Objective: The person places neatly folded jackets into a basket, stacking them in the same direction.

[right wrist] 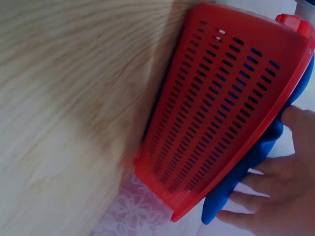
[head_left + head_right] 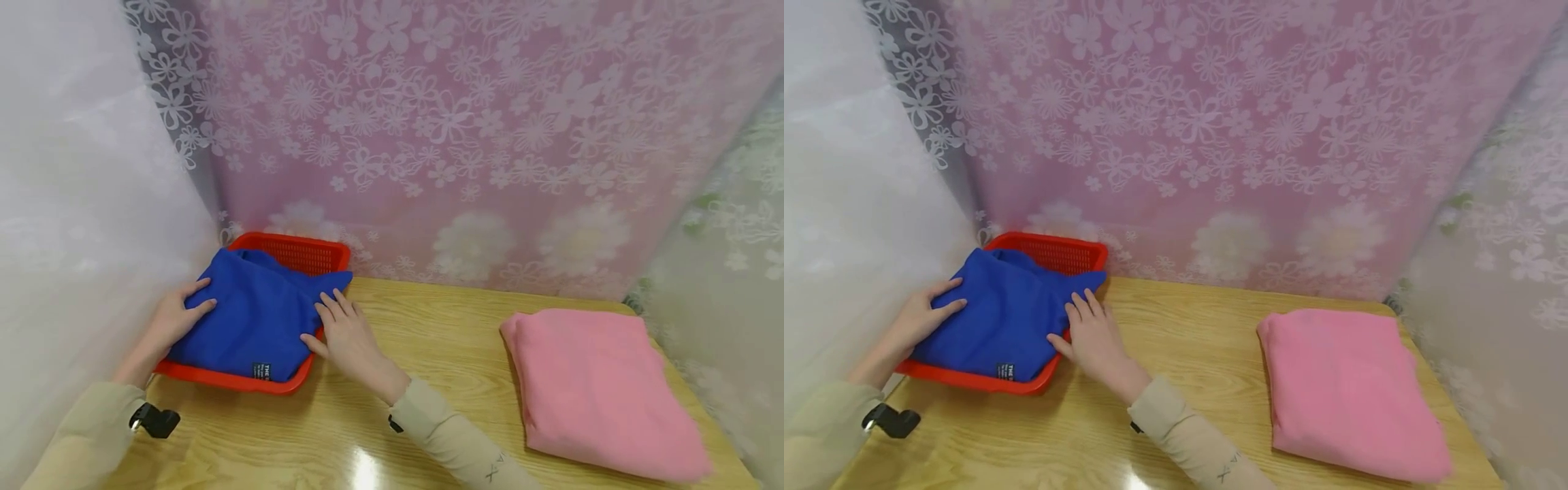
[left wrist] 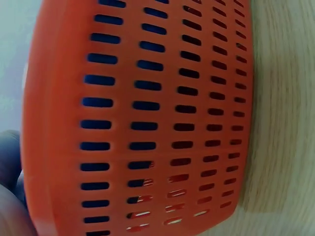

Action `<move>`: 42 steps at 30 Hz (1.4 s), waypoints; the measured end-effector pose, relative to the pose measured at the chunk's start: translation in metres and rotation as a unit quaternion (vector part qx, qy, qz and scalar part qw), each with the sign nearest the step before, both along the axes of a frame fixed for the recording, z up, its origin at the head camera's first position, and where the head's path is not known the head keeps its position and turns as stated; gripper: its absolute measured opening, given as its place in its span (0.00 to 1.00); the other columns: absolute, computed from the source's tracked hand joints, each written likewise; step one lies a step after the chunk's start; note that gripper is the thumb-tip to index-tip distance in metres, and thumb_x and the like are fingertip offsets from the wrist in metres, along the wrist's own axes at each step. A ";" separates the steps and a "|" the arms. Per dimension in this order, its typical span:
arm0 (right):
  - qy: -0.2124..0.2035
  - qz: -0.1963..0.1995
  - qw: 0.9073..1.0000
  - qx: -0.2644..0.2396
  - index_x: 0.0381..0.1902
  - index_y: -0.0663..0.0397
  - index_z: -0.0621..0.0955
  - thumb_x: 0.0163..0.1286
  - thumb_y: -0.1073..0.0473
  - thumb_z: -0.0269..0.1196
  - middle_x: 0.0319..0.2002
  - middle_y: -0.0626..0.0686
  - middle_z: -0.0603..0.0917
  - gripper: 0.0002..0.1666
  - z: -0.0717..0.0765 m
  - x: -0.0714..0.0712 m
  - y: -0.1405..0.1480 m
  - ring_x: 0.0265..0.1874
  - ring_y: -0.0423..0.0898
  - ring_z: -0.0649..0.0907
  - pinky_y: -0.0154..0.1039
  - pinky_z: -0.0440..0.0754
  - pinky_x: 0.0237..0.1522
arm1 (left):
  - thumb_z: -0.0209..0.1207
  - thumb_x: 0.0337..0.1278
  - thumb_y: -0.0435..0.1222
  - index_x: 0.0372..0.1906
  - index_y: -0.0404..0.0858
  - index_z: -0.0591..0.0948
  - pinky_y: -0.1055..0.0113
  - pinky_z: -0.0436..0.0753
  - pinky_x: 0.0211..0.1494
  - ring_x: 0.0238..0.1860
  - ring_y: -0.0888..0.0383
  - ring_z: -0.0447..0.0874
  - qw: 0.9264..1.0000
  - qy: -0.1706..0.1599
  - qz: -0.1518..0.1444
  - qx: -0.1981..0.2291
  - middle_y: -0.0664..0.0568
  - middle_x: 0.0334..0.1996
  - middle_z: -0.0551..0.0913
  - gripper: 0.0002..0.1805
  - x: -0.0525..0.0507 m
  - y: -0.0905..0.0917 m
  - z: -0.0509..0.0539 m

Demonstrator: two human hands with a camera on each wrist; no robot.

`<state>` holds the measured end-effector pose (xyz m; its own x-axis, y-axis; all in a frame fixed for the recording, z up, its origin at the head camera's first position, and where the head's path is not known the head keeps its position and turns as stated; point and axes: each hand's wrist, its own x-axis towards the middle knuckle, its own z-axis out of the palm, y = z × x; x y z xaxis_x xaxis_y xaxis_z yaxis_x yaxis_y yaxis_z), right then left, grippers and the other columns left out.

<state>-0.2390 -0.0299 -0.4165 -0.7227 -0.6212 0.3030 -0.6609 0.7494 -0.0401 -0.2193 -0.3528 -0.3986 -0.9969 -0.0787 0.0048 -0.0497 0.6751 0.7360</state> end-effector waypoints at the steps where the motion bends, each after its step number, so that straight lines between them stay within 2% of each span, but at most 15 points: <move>1: -0.010 0.006 1.000 -0.003 0.70 0.54 0.74 0.78 0.34 0.52 0.74 0.54 0.70 0.37 -0.001 -0.001 0.001 0.77 0.54 0.63 0.54 0.68 0.72 | 0.50 0.78 0.42 0.77 0.26 0.55 0.28 0.57 0.69 0.71 0.21 0.51 1.000 0.011 -0.001 -0.014 0.18 0.72 0.52 0.36 0.001 0.001 -0.002; 6: -0.035 0.032 0.999 -0.003 0.73 0.51 0.71 0.78 0.36 0.52 0.75 0.52 0.67 0.36 -0.001 -0.009 0.009 0.77 0.52 0.61 0.58 0.67 0.72 | 0.52 0.75 0.35 0.73 0.18 0.59 0.29 0.63 0.66 0.66 0.19 0.60 0.991 0.055 -0.004 -0.125 0.15 0.67 0.60 0.33 0.004 0.014 -0.008; 9: -0.027 0.046 0.999 0.007 0.73 0.50 0.71 0.79 0.37 0.51 0.75 0.50 0.69 0.35 0.001 -0.012 0.010 0.78 0.51 0.61 0.60 0.66 0.71 | 0.54 0.72 0.34 0.70 0.16 0.61 0.29 0.66 0.64 0.62 0.18 0.64 0.981 0.066 0.005 -0.181 0.14 0.64 0.63 0.32 0.010 0.025 -0.001; 13: -0.014 0.052 0.998 0.029 0.70 0.49 0.74 0.79 0.39 0.50 0.71 0.47 0.74 0.32 0.004 -0.015 0.006 0.77 0.48 0.62 0.60 0.64 0.73 | 0.57 0.73 0.43 0.68 0.20 0.68 0.27 0.65 0.63 0.61 0.18 0.64 0.969 0.078 0.006 -0.232 0.15 0.65 0.63 0.33 0.016 0.037 0.010; 16: -0.016 0.055 0.997 0.054 0.68 0.48 0.76 0.80 0.38 0.49 0.68 0.47 0.77 0.30 0.004 -0.018 0.001 0.76 0.47 0.64 0.60 0.61 0.74 | 0.57 0.71 0.51 0.68 0.23 0.70 0.27 0.63 0.65 0.65 0.18 0.61 0.961 0.060 -0.029 -0.268 0.16 0.67 0.61 0.37 0.018 0.042 0.010; 19: -0.049 0.055 0.995 0.073 0.67 0.47 0.77 0.81 0.37 0.46 0.69 0.49 0.75 0.30 0.003 -0.022 -0.002 0.75 0.46 0.66 0.61 0.58 0.75 | 0.59 0.68 0.54 0.69 0.22 0.68 0.27 0.65 0.64 0.67 0.17 0.59 0.954 0.017 -0.079 -0.290 0.14 0.67 0.58 0.42 0.019 0.043 0.002; 22: -0.090 0.055 0.992 0.067 0.67 0.45 0.77 0.81 0.37 0.45 0.72 0.50 0.72 0.30 0.001 -0.025 -0.003 0.75 0.46 0.65 0.61 0.57 0.75 | 0.61 0.65 0.55 0.69 0.21 0.67 0.27 0.67 0.62 0.66 0.16 0.59 0.950 -0.004 -0.102 -0.294 0.12 0.67 0.57 0.45 0.019 0.042 -0.006; 25: -0.118 0.061 0.990 0.040 0.68 0.44 0.76 0.81 0.36 0.44 0.73 0.48 0.70 0.30 -0.003 -0.026 -0.001 0.77 0.44 0.62 0.62 0.56 0.75 | 0.62 0.64 0.54 0.69 0.20 0.68 0.26 0.66 0.62 0.66 0.16 0.58 0.954 -0.001 -0.102 -0.283 0.12 0.67 0.57 0.45 0.017 0.043 -0.009; 29: -0.130 0.079 0.988 -0.008 0.71 0.42 0.74 0.81 0.35 0.45 0.73 0.45 0.70 0.31 -0.004 -0.021 0.009 0.78 0.43 0.58 0.65 0.53 0.75 | 0.62 0.66 0.51 0.66 0.22 0.71 0.27 0.66 0.63 0.66 0.19 0.63 0.963 0.025 -0.094 -0.253 0.16 0.65 0.65 0.39 0.020 0.052 -0.005; 33: -0.111 0.095 0.987 -0.064 0.71 0.40 0.74 0.80 0.37 0.50 0.72 0.45 0.72 0.29 0.004 -0.010 0.028 0.77 0.47 0.61 0.65 0.54 0.74 | 0.62 0.68 0.44 0.63 0.27 0.77 0.32 0.73 0.61 0.61 0.27 0.74 0.969 0.087 -0.066 -0.223 0.25 0.60 0.77 0.28 0.029 0.075 0.005; 35: -0.089 0.105 0.985 -0.101 0.69 0.41 0.77 0.79 0.41 0.53 0.70 0.46 0.75 0.27 0.009 -0.006 0.040 0.75 0.49 0.65 0.64 0.58 0.73 | 0.62 0.68 0.43 0.61 0.31 0.80 0.38 0.82 0.51 0.51 0.32 0.82 0.968 0.121 -0.042 -0.216 0.29 0.58 0.80 0.24 0.034 0.091 0.012; 37: -0.058 0.115 0.982 -0.139 0.66 0.44 0.79 0.79 0.45 0.56 0.66 0.48 0.79 0.23 0.015 -0.004 0.052 0.71 0.52 0.70 0.61 0.63 0.72 | 0.63 0.68 0.42 0.59 0.34 0.82 0.47 0.86 0.35 0.37 0.38 0.85 0.966 0.152 -0.018 -0.209 0.31 0.56 0.82 0.21 0.037 0.108 0.019; 39: -0.023 0.121 0.979 -0.165 0.62 0.45 0.82 0.78 0.48 0.58 0.62 0.48 0.82 0.19 0.018 -0.003 0.062 0.68 0.53 0.74 0.57 0.67 0.71 | 0.64 0.67 0.41 0.58 0.38 0.84 0.57 0.78 0.19 0.21 0.47 0.80 0.964 0.177 -0.003 -0.198 0.34 0.54 0.84 0.19 0.038 0.124 0.023; 41: 0.011 0.124 0.976 -0.178 0.58 0.46 0.84 0.77 0.51 0.60 0.60 0.48 0.84 0.17 0.021 -0.001 0.072 0.65 0.53 0.77 0.54 0.70 0.69 | 0.64 0.67 0.41 0.56 0.40 0.85 0.64 0.67 0.13 0.14 0.55 0.68 0.961 0.199 0.001 -0.190 0.38 0.53 0.86 0.17 0.037 0.140 0.025; 42: 0.027 0.123 0.976 -0.180 0.57 0.45 0.85 0.76 0.52 0.61 0.59 0.48 0.84 0.15 0.022 0.000 0.076 0.64 0.53 0.78 0.54 0.72 0.68 | 0.65 0.66 0.41 0.55 0.41 0.86 0.66 0.65 0.13 0.13 0.58 0.66 0.959 0.211 0.002 -0.189 0.40 0.52 0.86 0.16 0.036 0.148 0.024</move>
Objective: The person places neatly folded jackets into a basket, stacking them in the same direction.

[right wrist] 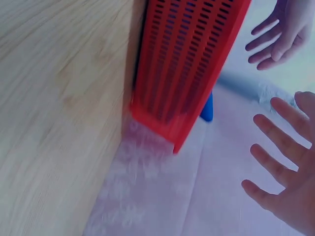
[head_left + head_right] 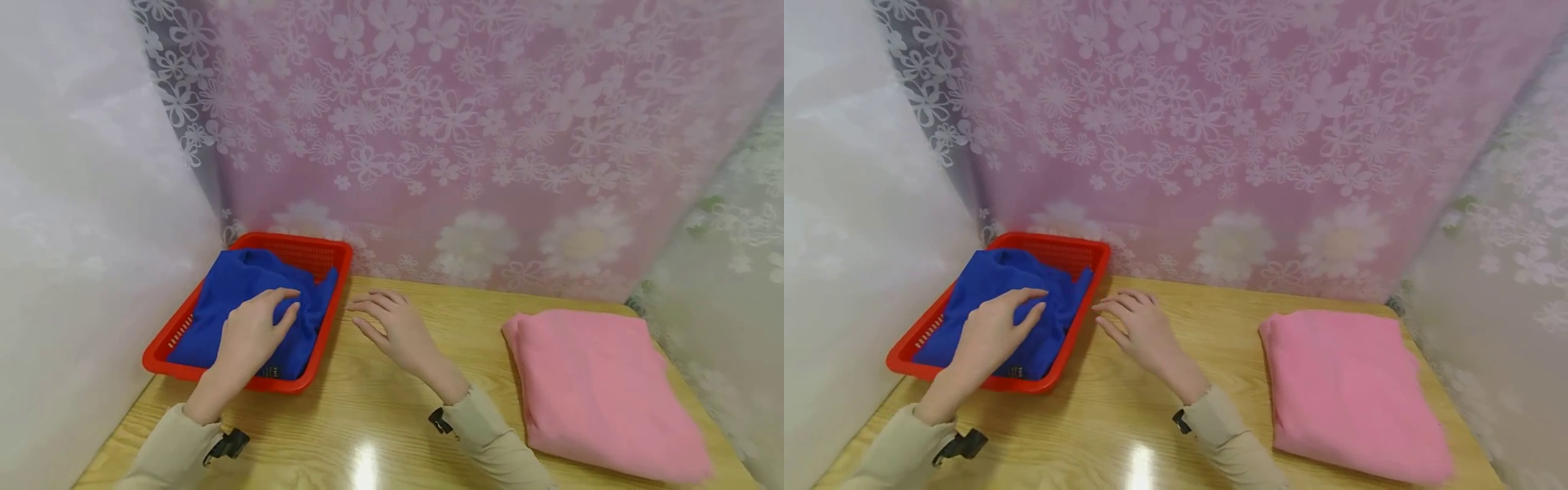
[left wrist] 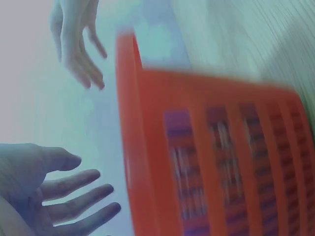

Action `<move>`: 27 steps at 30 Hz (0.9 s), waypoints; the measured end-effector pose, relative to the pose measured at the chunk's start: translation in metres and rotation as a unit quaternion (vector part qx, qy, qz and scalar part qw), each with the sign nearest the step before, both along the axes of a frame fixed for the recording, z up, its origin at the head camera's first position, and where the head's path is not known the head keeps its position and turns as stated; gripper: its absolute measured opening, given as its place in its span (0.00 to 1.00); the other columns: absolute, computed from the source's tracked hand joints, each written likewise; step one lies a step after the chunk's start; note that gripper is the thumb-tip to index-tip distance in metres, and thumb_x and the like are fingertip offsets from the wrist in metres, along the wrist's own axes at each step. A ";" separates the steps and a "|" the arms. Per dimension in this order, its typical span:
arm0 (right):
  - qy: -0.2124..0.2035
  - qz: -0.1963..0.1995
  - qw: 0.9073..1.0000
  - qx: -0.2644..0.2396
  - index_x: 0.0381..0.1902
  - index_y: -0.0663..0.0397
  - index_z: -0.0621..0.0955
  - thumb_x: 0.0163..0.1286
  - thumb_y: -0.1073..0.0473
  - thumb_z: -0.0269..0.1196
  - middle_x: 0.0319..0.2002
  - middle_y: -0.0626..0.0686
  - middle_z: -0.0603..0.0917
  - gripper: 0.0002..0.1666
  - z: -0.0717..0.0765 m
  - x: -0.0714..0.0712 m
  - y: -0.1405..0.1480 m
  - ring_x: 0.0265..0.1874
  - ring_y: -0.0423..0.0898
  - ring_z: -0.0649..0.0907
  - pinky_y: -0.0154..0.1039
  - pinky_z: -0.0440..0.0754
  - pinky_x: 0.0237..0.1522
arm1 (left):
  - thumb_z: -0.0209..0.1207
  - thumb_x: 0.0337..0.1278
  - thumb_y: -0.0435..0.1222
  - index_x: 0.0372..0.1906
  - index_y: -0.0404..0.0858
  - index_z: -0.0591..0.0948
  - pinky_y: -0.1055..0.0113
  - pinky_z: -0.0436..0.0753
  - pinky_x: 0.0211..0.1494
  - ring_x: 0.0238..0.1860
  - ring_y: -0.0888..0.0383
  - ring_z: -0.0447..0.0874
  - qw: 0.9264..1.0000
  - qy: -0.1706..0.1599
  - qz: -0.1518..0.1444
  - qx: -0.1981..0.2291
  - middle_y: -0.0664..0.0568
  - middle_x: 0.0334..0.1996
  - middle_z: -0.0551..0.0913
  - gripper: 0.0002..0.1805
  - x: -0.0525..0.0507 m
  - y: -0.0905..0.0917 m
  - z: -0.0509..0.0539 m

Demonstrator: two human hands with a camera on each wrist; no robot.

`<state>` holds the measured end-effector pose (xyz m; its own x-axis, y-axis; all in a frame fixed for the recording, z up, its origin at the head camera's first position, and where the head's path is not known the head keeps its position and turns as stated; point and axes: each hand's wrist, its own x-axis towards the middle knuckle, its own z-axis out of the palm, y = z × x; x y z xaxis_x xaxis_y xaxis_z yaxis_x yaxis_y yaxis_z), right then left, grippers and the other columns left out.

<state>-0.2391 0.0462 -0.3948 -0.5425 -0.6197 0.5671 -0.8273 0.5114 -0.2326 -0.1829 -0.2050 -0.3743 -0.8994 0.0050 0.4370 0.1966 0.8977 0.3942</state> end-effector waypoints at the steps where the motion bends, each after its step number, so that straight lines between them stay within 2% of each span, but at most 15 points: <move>1: 0.008 -0.005 1.000 -0.004 0.56 0.45 0.85 0.76 0.52 0.62 0.58 0.48 0.85 0.15 0.000 0.001 0.006 0.64 0.53 0.78 0.54 0.73 0.67 | 0.65 0.66 0.40 0.55 0.42 0.86 0.66 0.63 0.13 0.12 0.59 0.63 1.000 0.010 -0.006 0.003 0.42 0.51 0.87 0.15 -0.002 0.009 -0.001; 6: 0.023 -0.023 0.999 -0.010 0.54 0.45 0.86 0.74 0.54 0.64 0.56 0.50 0.86 0.13 0.002 0.007 0.037 0.63 0.54 0.78 0.56 0.74 0.65 | 0.66 0.65 0.39 0.50 0.42 0.88 0.67 0.68 0.16 0.15 0.60 0.66 0.998 0.058 -0.035 0.013 0.46 0.42 0.89 0.11 -0.010 0.053 -0.007; 11: 0.033 -0.058 0.998 0.006 0.55 0.47 0.86 0.73 0.55 0.65 0.57 0.52 0.85 0.15 0.006 0.010 0.081 0.63 0.57 0.78 0.57 0.73 0.66 | 0.67 0.65 0.39 0.48 0.44 0.89 0.63 0.77 0.21 0.24 0.52 0.81 0.994 0.076 -0.075 0.025 0.49 0.42 0.90 0.10 -0.020 0.095 -0.016; 15: 0.042 -0.105 0.993 0.015 0.56 0.49 0.85 0.69 0.57 0.68 0.57 0.56 0.84 0.17 0.003 0.013 0.134 0.62 0.61 0.78 0.61 0.73 0.64 | 0.66 0.65 0.41 0.49 0.45 0.88 0.59 0.85 0.33 0.37 0.49 0.88 0.991 0.072 -0.108 0.023 0.50 0.46 0.90 0.11 -0.029 0.128 -0.025; 21: 0.038 -0.180 0.983 0.021 0.57 0.53 0.84 0.64 0.64 0.71 0.57 0.60 0.82 0.22 -0.010 0.026 0.227 0.59 0.63 0.77 0.64 0.71 0.59 | 0.64 0.67 0.43 0.56 0.43 0.85 0.56 0.87 0.43 0.46 0.48 0.88 0.988 0.055 -0.141 -0.008 0.48 0.50 0.88 0.16 -0.039 0.172 -0.039; 27: -0.008 -0.245 0.969 0.032 0.59 0.55 0.81 0.68 0.62 0.68 0.60 0.68 0.77 0.21 -0.012 0.043 0.306 0.60 0.71 0.72 0.70 0.65 0.59 | 0.62 0.70 0.46 0.63 0.42 0.79 0.55 0.85 0.52 0.54 0.48 0.85 0.981 0.032 -0.188 -0.032 0.47 0.56 0.84 0.22 -0.045 0.221 -0.048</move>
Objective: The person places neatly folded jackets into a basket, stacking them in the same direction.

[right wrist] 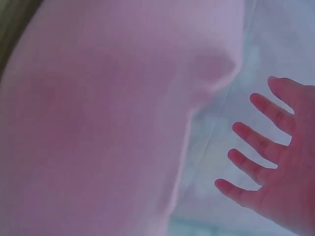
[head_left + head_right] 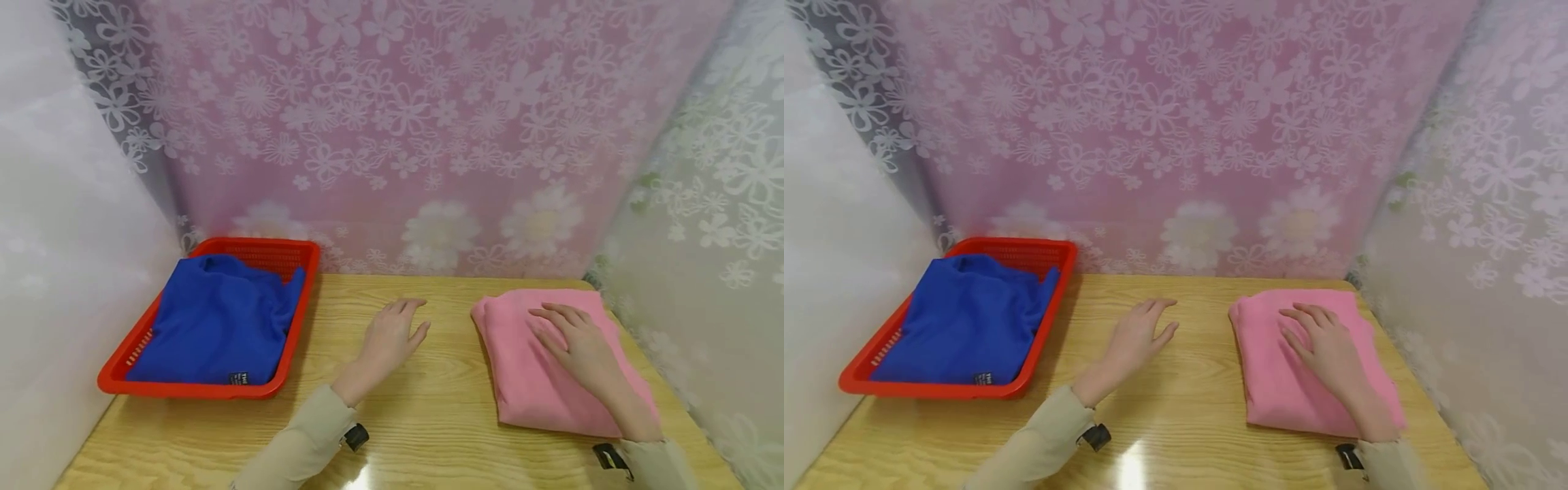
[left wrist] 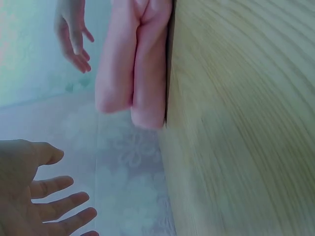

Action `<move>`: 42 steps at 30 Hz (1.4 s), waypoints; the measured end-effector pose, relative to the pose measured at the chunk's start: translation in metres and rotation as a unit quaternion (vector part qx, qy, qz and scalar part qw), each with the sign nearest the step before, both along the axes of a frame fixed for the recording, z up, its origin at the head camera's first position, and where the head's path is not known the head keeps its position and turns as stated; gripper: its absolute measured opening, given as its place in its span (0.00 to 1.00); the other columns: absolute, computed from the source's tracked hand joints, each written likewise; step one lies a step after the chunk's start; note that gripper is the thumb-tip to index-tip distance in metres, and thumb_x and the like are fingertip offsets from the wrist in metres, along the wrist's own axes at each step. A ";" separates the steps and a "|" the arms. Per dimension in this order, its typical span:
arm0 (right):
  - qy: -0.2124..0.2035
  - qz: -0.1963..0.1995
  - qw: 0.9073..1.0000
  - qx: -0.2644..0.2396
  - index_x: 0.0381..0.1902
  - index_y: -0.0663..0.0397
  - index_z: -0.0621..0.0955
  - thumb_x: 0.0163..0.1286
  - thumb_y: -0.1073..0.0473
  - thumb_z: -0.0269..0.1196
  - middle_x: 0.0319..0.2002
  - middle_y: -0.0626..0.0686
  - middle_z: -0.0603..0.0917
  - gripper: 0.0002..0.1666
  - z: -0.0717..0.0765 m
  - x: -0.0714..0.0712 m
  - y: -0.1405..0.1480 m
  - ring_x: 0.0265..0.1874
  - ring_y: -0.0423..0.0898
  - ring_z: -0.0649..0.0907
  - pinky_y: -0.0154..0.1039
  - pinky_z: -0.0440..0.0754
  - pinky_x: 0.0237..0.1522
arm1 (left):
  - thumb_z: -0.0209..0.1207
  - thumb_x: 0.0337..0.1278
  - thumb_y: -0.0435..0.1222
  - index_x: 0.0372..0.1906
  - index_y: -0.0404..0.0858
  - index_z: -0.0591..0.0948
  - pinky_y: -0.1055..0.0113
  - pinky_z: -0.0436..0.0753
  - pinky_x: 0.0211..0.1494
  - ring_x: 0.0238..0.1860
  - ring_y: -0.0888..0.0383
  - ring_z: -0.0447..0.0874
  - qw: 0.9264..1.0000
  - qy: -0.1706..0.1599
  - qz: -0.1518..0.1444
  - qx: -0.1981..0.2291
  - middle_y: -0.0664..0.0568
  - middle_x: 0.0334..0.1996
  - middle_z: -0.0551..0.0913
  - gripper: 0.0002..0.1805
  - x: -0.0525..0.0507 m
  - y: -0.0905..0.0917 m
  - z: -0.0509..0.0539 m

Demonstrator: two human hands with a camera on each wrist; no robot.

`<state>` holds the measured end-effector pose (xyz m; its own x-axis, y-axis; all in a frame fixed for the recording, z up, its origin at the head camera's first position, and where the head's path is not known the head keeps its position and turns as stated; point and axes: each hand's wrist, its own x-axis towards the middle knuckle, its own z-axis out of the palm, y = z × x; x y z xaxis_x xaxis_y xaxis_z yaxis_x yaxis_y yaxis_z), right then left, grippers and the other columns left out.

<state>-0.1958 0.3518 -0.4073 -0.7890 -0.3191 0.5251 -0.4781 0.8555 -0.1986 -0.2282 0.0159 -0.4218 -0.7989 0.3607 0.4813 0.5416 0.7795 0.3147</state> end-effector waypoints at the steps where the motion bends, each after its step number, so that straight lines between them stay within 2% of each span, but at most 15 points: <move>1: -0.012 -0.012 1.000 -0.003 0.60 0.56 0.81 0.70 0.61 0.67 0.61 0.69 0.76 0.21 -0.001 0.001 0.011 0.60 0.72 0.71 0.71 0.64 0.59 | 0.61 0.71 0.47 0.65 0.42 0.78 0.55 0.85 0.54 0.55 0.49 0.84 1.000 -0.006 -0.006 -0.006 0.47 0.57 0.83 0.23 0.000 0.008 0.000; 7: -0.061 -0.060 0.996 -0.031 0.64 0.62 0.76 0.73 0.59 0.65 0.65 0.76 0.69 0.25 -0.009 0.004 0.071 0.61 0.79 0.67 0.76 0.62 0.56 | 0.57 0.73 0.51 0.71 0.42 0.72 0.52 0.81 0.60 0.64 0.47 0.78 0.997 -0.053 -0.037 -0.031 0.46 0.67 0.76 0.30 0.000 0.051 -0.004; 10: -0.079 -0.066 0.994 -0.032 0.66 0.64 0.74 0.72 0.58 0.65 0.66 0.77 0.67 0.29 -0.012 0.007 0.093 0.61 0.81 0.66 0.77 0.63 0.55 | 0.56 0.73 0.53 0.75 0.43 0.67 0.51 0.78 0.65 0.69 0.46 0.73 0.995 -0.063 -0.054 -0.049 0.44 0.71 0.71 0.33 0.000 0.069 -0.006; 12: -0.114 -0.075 0.990 -0.017 0.70 0.64 0.71 0.73 0.55 0.64 0.68 0.78 0.65 0.33 -0.013 0.009 0.105 0.61 0.82 0.66 0.78 0.63 0.55 | 0.55 0.73 0.54 0.77 0.43 0.64 0.51 0.74 0.69 0.71 0.45 0.69 0.994 -0.063 -0.070 -0.059 0.43 0.73 0.68 0.35 0.000 0.080 -0.007; 15: -0.199 -0.078 0.977 -0.010 0.77 0.61 0.62 0.77 0.50 0.59 0.71 0.78 0.59 0.39 -0.020 0.012 0.113 0.65 0.83 0.61 0.79 0.60 0.56 | 0.54 0.74 0.55 0.79 0.45 0.62 0.48 0.69 0.73 0.75 0.44 0.63 0.990 -0.064 -0.098 -0.075 0.44 0.77 0.62 0.36 0.001 0.093 -0.009; 17: -0.256 -0.076 0.963 -0.023 0.81 0.59 0.54 0.80 0.46 0.54 0.74 0.78 0.53 0.41 -0.025 0.015 0.114 0.68 0.83 0.56 0.79 0.58 0.58 | 0.52 0.74 0.56 0.79 0.47 0.61 0.45 0.66 0.74 0.78 0.44 0.57 0.987 -0.066 -0.117 -0.087 0.47 0.79 0.58 0.36 0.001 0.101 -0.010; 20: -0.295 -0.064 0.951 -0.060 0.82 0.58 0.47 0.83 0.47 0.49 0.76 0.77 0.46 0.42 -0.033 0.020 0.110 0.71 0.81 0.51 0.79 0.56 0.60 | 0.49 0.74 0.59 0.81 0.52 0.59 0.40 0.62 0.75 0.81 0.46 0.48 0.981 -0.074 -0.141 -0.107 0.50 0.82 0.51 0.37 0.000 0.110 -0.016; 22: -0.297 -0.062 0.950 -0.070 0.82 0.56 0.45 0.83 0.47 0.48 0.77 0.76 0.45 0.42 -0.036 0.022 0.108 0.72 0.81 0.50 0.78 0.57 0.60 | 0.48 0.74 0.60 0.81 0.55 0.56 0.38 0.61 0.74 0.81 0.46 0.46 0.979 -0.084 -0.149 -0.112 0.53 0.82 0.48 0.37 0.000 0.113 -0.020; 27: -0.297 -0.069 0.949 -0.080 0.83 0.52 0.44 0.83 0.46 0.49 0.78 0.73 0.43 0.42 -0.037 0.024 0.104 0.72 0.80 0.49 0.78 0.57 0.60 | 0.47 0.73 0.61 0.82 0.59 0.51 0.33 0.59 0.73 0.80 0.43 0.50 0.975 -0.123 -0.154 -0.105 0.56 0.83 0.42 0.38 -0.002 0.115 -0.028; 33: -0.310 -0.063 0.945 -0.088 0.83 0.54 0.44 0.82 0.46 0.49 0.78 0.74 0.43 0.43 -0.037 0.019 0.095 0.73 0.79 0.47 0.79 0.54 0.61 | 0.46 0.73 0.62 0.82 0.59 0.53 0.33 0.59 0.73 0.80 0.43 0.51 0.975 -0.129 -0.145 -0.104 0.55 0.83 0.44 0.38 -0.004 0.106 -0.028; 42: -0.304 -0.073 0.947 -0.068 0.83 0.54 0.46 0.83 0.45 0.48 0.77 0.74 0.46 0.42 -0.038 0.019 0.078 0.72 0.81 0.50 0.80 0.56 0.60 | 0.48 0.73 0.62 0.81 0.59 0.55 0.33 0.60 0.73 0.79 0.43 0.55 0.975 -0.144 -0.139 -0.102 0.55 0.82 0.46 0.37 -0.003 0.090 -0.025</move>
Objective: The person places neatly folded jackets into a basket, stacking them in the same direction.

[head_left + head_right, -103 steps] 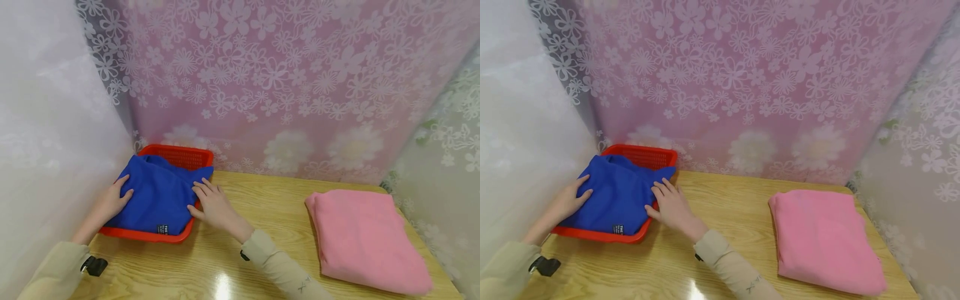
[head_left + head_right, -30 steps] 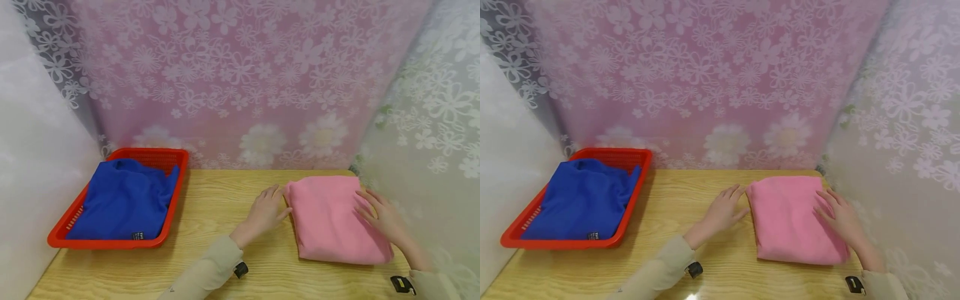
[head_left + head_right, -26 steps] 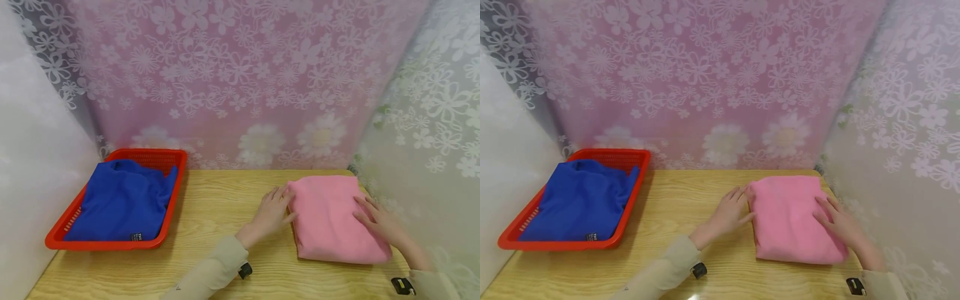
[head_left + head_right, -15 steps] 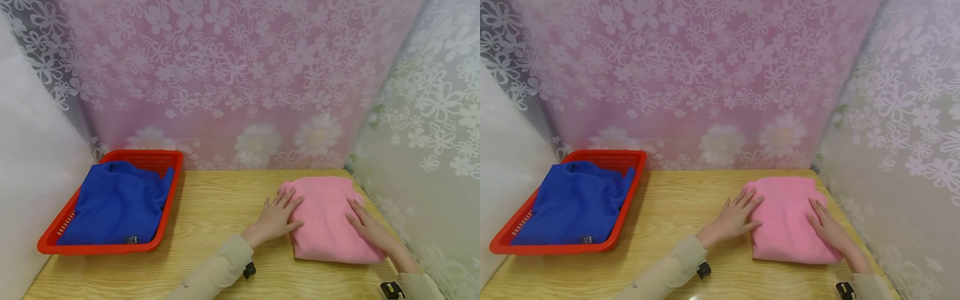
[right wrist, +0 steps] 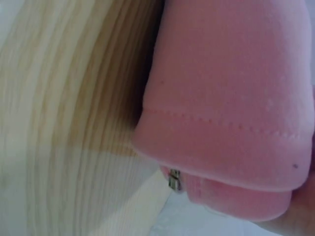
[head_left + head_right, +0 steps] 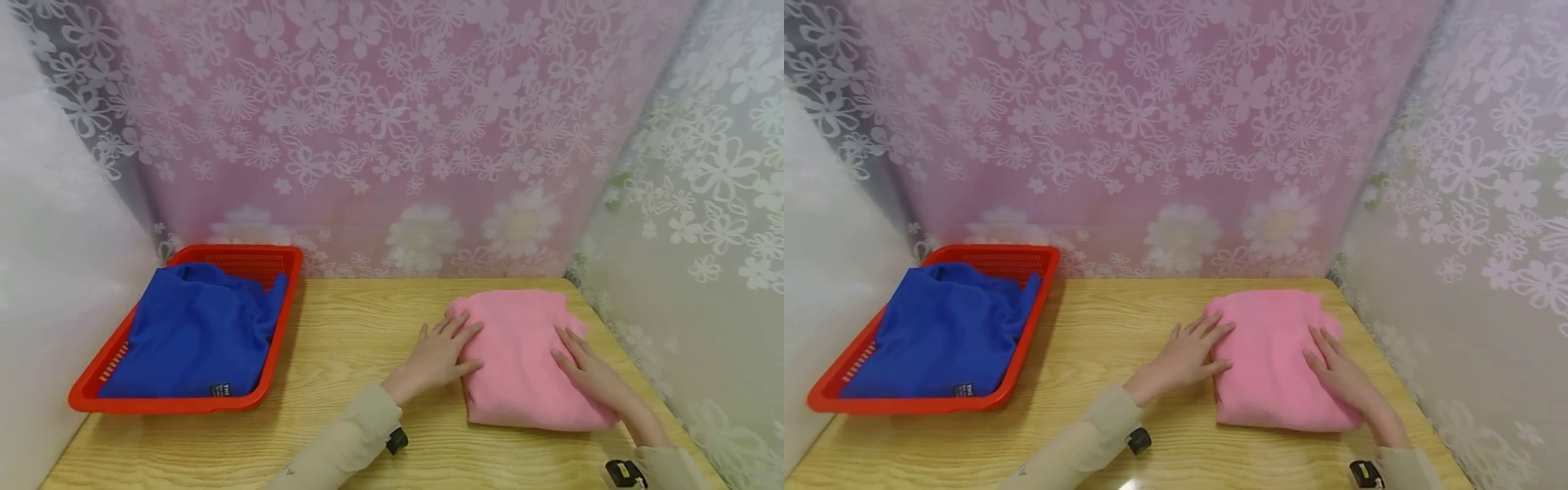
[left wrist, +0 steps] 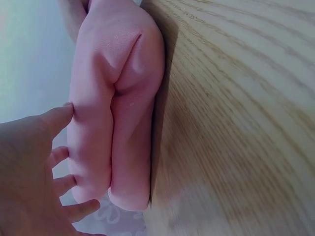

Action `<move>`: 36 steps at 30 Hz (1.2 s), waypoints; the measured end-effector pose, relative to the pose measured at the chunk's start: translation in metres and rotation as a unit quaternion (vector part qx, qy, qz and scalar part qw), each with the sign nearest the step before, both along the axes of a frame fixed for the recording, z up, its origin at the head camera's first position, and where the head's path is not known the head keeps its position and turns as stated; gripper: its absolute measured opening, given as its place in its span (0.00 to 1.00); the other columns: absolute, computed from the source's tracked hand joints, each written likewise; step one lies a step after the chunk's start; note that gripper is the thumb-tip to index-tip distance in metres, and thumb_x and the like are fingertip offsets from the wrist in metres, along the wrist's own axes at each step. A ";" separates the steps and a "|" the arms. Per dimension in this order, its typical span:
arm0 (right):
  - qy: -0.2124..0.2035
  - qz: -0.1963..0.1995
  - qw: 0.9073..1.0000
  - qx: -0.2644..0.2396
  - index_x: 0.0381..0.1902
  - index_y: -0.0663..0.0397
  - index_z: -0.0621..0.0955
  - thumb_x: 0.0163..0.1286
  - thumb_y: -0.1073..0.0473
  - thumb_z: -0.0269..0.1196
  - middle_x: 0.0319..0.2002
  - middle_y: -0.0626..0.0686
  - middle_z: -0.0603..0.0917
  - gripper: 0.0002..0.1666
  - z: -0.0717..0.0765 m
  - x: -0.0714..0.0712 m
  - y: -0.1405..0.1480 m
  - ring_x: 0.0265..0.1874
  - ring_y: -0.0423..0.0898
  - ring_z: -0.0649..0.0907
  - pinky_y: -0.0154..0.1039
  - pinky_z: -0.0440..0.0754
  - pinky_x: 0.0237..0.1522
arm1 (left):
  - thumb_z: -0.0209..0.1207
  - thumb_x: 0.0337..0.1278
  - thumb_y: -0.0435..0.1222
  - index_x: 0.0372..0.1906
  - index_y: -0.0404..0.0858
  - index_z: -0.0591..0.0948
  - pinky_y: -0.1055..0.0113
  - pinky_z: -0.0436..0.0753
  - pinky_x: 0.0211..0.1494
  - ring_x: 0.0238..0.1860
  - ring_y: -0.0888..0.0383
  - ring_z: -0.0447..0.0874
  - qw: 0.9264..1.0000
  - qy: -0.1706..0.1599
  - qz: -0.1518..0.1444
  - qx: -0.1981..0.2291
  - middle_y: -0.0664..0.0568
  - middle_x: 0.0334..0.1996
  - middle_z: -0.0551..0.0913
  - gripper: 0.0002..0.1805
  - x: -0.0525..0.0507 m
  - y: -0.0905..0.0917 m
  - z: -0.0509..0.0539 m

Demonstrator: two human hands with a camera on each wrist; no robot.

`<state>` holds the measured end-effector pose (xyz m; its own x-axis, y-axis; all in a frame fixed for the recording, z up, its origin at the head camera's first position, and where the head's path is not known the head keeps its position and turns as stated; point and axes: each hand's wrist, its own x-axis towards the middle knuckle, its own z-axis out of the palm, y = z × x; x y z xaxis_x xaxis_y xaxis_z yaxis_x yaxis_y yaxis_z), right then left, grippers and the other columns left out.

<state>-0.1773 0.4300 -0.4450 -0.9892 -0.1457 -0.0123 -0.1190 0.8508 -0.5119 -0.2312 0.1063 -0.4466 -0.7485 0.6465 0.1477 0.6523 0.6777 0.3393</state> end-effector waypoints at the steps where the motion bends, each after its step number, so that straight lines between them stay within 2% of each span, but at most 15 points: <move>1: 0.001 0.001 1.000 0.002 0.82 0.55 0.46 0.83 0.45 0.48 0.77 0.75 0.46 0.42 0.000 0.000 -0.002 0.71 0.81 0.51 0.79 0.57 0.60 | 0.48 0.73 0.62 0.81 0.59 0.55 0.33 0.59 0.73 0.79 0.43 0.54 1.000 -0.003 0.001 0.001 0.55 0.82 0.46 0.37 0.000 -0.002 -0.001; 12: 0.004 -0.008 1.000 0.022 0.81 0.60 0.48 0.83 0.43 0.47 0.76 0.76 0.49 0.42 -0.001 0.000 -0.031 0.70 0.81 0.55 0.79 0.59 0.60 | 0.52 0.72 0.60 0.80 0.57 0.58 0.33 0.59 0.73 0.78 0.43 0.56 0.999 -0.022 0.017 0.022 0.55 0.82 0.48 0.37 0.002 -0.025 -0.001; 23: 0.017 -0.007 0.999 0.030 0.80 0.66 0.51 0.83 0.44 0.47 0.74 0.79 0.51 0.42 0.000 -0.005 -0.058 0.70 0.80 0.57 0.77 0.61 0.62 | 0.53 0.72 0.58 0.79 0.55 0.61 0.31 0.60 0.71 0.76 0.40 0.59 0.998 -0.020 0.033 0.043 0.54 0.82 0.51 0.36 0.004 -0.047 -0.002; 30: 0.029 -0.010 0.999 0.028 0.79 0.68 0.53 0.82 0.44 0.48 0.74 0.79 0.52 0.42 -0.002 -0.006 -0.077 0.68 0.81 0.58 0.78 0.63 0.59 | 0.54 0.71 0.59 0.79 0.55 0.61 0.31 0.60 0.71 0.76 0.41 0.59 0.998 -0.020 0.047 0.044 0.53 0.81 0.52 0.36 0.005 -0.062 -0.003; 36: 0.023 -0.004 0.999 0.023 0.79 0.68 0.52 0.83 0.44 0.47 0.74 0.79 0.51 0.42 -0.003 -0.008 -0.093 0.69 0.80 0.57 0.77 0.64 0.60 | 0.55 0.71 0.58 0.78 0.54 0.62 0.30 0.61 0.70 0.75 0.39 0.61 0.997 -0.016 0.054 0.049 0.51 0.81 0.53 0.36 0.006 -0.076 -0.005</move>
